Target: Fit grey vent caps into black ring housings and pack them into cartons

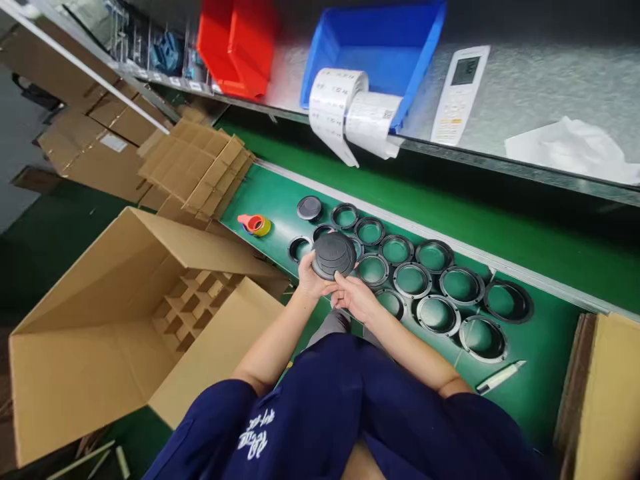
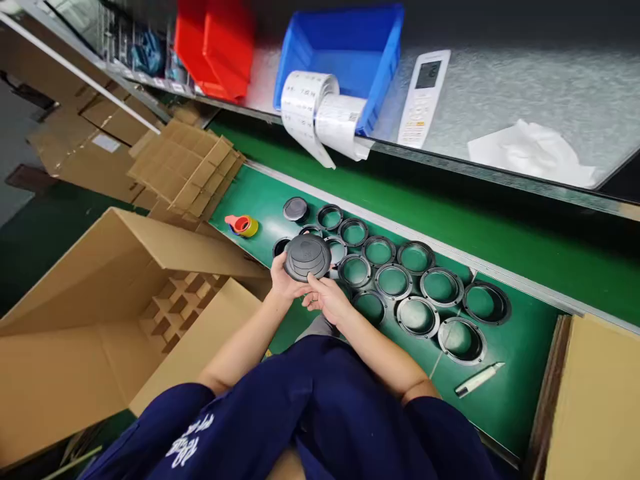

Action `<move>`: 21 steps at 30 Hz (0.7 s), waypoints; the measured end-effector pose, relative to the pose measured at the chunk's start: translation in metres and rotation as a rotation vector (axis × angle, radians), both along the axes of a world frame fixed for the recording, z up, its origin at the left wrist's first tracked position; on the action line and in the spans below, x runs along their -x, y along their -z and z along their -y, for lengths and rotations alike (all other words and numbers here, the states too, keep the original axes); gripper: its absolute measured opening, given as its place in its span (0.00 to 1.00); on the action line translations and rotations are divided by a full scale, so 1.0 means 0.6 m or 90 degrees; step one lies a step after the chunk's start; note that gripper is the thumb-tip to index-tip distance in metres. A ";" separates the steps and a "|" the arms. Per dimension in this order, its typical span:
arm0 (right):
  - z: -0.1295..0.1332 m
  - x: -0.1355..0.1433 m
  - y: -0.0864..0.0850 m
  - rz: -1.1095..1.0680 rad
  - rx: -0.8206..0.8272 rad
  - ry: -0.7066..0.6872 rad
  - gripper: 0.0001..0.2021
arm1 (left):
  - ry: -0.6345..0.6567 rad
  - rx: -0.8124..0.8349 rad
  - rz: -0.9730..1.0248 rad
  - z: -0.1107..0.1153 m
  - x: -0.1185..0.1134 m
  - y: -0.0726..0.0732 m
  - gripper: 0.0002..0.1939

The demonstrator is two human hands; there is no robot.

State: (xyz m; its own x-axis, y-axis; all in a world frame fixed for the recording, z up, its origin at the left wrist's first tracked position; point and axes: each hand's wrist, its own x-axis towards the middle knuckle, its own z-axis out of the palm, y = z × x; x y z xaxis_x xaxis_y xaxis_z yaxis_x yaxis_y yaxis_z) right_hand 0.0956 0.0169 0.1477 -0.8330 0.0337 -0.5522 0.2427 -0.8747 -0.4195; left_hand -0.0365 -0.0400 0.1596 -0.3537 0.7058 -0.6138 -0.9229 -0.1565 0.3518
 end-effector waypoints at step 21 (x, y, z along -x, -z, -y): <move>-0.016 0.091 0.007 -0.157 -1.004 -0.209 0.35 | -0.068 -0.074 0.117 0.157 0.027 -0.031 0.31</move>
